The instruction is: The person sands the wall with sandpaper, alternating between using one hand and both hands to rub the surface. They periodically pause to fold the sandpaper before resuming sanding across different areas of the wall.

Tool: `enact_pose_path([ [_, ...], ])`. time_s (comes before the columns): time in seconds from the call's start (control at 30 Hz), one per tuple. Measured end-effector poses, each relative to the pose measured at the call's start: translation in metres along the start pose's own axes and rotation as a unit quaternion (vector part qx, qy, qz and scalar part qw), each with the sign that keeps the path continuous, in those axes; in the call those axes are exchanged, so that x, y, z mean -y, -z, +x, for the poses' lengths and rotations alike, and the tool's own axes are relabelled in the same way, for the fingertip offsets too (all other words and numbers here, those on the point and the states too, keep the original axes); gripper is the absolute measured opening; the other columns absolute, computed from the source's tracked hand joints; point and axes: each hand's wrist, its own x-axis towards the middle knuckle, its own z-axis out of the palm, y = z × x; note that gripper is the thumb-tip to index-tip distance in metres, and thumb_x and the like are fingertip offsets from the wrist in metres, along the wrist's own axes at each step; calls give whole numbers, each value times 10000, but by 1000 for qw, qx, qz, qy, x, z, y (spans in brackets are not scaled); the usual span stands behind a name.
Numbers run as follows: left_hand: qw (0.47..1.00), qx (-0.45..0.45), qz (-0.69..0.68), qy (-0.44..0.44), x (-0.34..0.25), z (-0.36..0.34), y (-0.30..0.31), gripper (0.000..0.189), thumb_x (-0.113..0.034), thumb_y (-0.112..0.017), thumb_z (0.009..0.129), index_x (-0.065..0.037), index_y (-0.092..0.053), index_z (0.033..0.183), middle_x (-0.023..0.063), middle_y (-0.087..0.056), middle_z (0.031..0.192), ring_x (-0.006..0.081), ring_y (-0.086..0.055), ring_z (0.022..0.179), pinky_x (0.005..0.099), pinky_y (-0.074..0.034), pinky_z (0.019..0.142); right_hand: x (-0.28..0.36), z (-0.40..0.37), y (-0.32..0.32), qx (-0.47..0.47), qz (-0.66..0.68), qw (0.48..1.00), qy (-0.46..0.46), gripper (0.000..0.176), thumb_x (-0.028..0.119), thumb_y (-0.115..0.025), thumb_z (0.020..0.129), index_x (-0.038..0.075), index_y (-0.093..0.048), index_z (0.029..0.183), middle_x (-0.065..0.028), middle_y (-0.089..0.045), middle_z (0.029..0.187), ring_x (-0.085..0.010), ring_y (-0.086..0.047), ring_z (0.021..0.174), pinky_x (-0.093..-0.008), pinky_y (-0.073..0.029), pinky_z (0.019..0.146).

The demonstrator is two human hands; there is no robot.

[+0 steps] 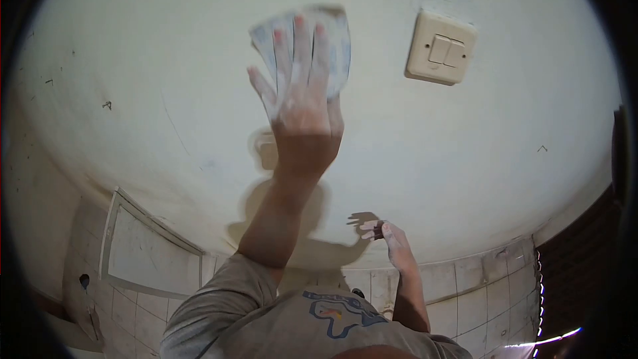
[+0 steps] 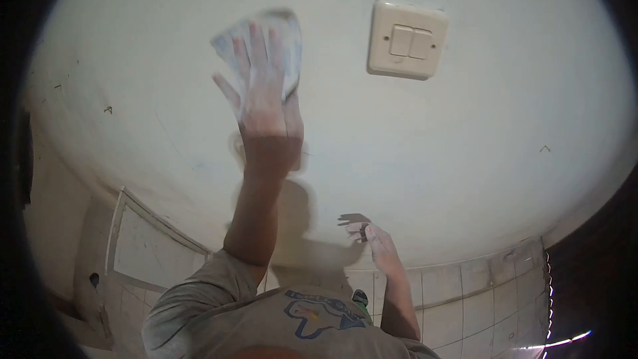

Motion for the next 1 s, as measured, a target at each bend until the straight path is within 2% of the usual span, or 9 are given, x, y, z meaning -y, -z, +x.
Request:
enact_pose_path([
  [0.23,947,318,-31,-9,-14,-196,-24,693,-97,-571,872,-109,-443,1553,183,-449,1563,405,-353,1493,774,-177,1140,-14,-24,29,-23,-1,1000,-7,560,428,-385,1113,-47,-666,1204,-145,-730,1142,-227,-700,958,-369,-520,910],
  [0.4,924,378,-56,2,-43,-260,-25,613,-130,-552,917,-142,-479,1525,184,-502,1498,393,-420,1444,765,-257,1116,-56,-32,51,-53,-17,998,-29,316,239,-561,1068,-36,-683,1164,-117,-737,1081,-173,-694,955,-328,-526,885],
  [0.53,863,402,-297,69,-52,-278,-32,463,-177,-516,1048,-89,-489,1502,185,-536,1481,367,-471,1407,557,-296,1187,-47,-32,73,-103,-80,991,34,251,178,-689,993,-12,-689,1157,-92,-736,1035,-144,-680,916,-301,-521,861],
  [0.63,697,449,-499,252,-62,-305,-35,427,-197,-486,1077,-22,-506,1466,200,-625,1335,321,-569,1279,425,-387,1126,10,-22,51,-156,85,980,93,259,192,-685,980,10,-695,1164,-47,-729,988,-115,-638,869,-292,-499,798],
  [0.7,723,469,-449,237,-58,-334,-52,429,-201,-490,1074,4,-510,1451,184,-639,1299,284,-595,1214,377,-414,1079,4,-23,55,-84,145,979,113,270,186,-661,986,15,-687,1194,-42,-721,1006,-114,-622,885,-294,-492,795],
  [0.73,724,449,-448,271,-66,-330,-46,435,-206,-492,1073,11,-504,1450,177,-643,1290,275,-602,1198,371,-421,1069,-27,-20,80,6,121,985,121,280,172,-650,990,12,-678,1219,-53,-717,1035,-123,-624,915,-298,-497,817],
  [0.83,697,307,-483,433,-104,-257,-20,464,-228,-499,1069,16,-474,1463,160,-648,1282,271,-615,1188,387,-429,1064,17,-33,98,-39,-15,999,28,316,108,-586,1001,-18,-641,1286,-117,-699,1158,-170,-628,1032,-321,-495,923],
  [0.9,715,185,-531,416,-111,-241,-20,530,-235,-531,1031,27,-427,1480,203,-650,1272,308,-626,1197,430,-450,1057,78,-25,102,-188,-48,972,132,341,39,-512,1001,-60,-615,1311,-176,-677,1264,-229,-626,1153,-363,-476,1022],
  [1.0,717,122,-550,410,-111,-238,-15,553,-228,-554,1003,33,-403,1467,230,-651,1252,320,-639,1180,448,-468,1036,109,5,125,-380,-106,820,414,351,-53,-415,983,-145,-603,1264,-238,-630,1352,-328,-575,1309,-416,-419,1131],
])
